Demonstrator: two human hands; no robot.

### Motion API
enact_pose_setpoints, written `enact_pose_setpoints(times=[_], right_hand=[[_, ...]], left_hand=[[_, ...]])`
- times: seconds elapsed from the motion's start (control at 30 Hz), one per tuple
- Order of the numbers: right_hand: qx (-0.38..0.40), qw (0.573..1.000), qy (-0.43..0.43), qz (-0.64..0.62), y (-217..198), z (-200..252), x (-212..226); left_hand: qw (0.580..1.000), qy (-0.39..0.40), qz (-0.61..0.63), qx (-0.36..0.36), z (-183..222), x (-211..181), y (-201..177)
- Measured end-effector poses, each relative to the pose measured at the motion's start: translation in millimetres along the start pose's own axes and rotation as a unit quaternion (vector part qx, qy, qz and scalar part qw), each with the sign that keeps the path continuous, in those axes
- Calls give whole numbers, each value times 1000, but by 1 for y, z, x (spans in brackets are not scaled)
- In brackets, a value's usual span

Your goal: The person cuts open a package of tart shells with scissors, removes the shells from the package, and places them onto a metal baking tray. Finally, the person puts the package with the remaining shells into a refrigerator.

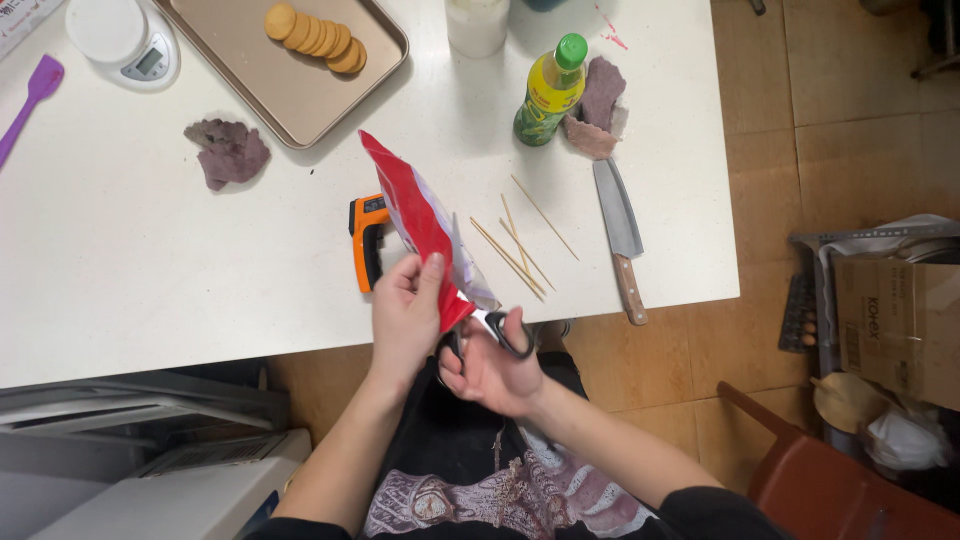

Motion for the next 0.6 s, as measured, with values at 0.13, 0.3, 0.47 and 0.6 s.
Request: enact_pose_setpoints(times=[0.13,0.3,0.47,0.6], right_hand=[[-25,998,1,52,-5,-11,2],[-37,998,17,43,-10,-18,6],[-43,992,-55,107,-21,-23,12],[-71,996,18,55,-13,-24,12]], left_hand=[[1000,15,26,-1,-8,-4,-4],[1000,-13,-2,2,-5,-2,-2],[1000,-7,2,6,-7,1,-5],[998,-33,-47,7,-4,-3,0]])
Point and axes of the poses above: each hand's wrist, its own z-axis away from the middle knuckle, its own y-axis out of the palm, x = y × z, the point moved 5 cm from there along -z, towards the middle knuckle, and after that the axes turned 15 degrees about -x, right-handed, at the moved point
